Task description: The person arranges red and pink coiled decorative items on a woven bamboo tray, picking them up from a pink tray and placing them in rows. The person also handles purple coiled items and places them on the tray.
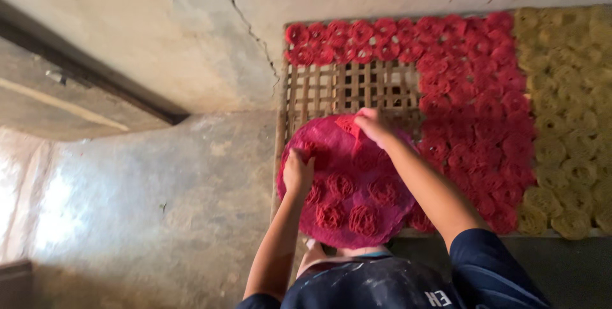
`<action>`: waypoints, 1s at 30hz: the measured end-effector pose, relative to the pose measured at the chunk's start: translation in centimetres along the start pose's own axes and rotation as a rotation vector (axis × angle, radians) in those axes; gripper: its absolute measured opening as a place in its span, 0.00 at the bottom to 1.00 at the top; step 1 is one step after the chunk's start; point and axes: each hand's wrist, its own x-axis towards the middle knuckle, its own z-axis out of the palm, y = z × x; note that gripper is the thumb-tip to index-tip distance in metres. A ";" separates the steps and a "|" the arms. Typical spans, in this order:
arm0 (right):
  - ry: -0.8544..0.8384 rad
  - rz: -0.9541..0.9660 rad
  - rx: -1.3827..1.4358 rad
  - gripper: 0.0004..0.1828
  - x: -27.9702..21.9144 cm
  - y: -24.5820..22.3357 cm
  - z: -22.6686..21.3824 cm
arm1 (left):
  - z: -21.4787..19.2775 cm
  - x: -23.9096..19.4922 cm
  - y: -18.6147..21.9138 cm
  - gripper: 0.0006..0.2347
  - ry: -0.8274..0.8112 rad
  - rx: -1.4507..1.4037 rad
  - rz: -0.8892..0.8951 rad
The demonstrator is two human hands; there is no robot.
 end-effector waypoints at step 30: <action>-0.145 -0.088 0.281 0.25 4.1 0.2 -10.3 | 4.5 6.5 15.9 0.12 -0.142 -0.439 0.110</action>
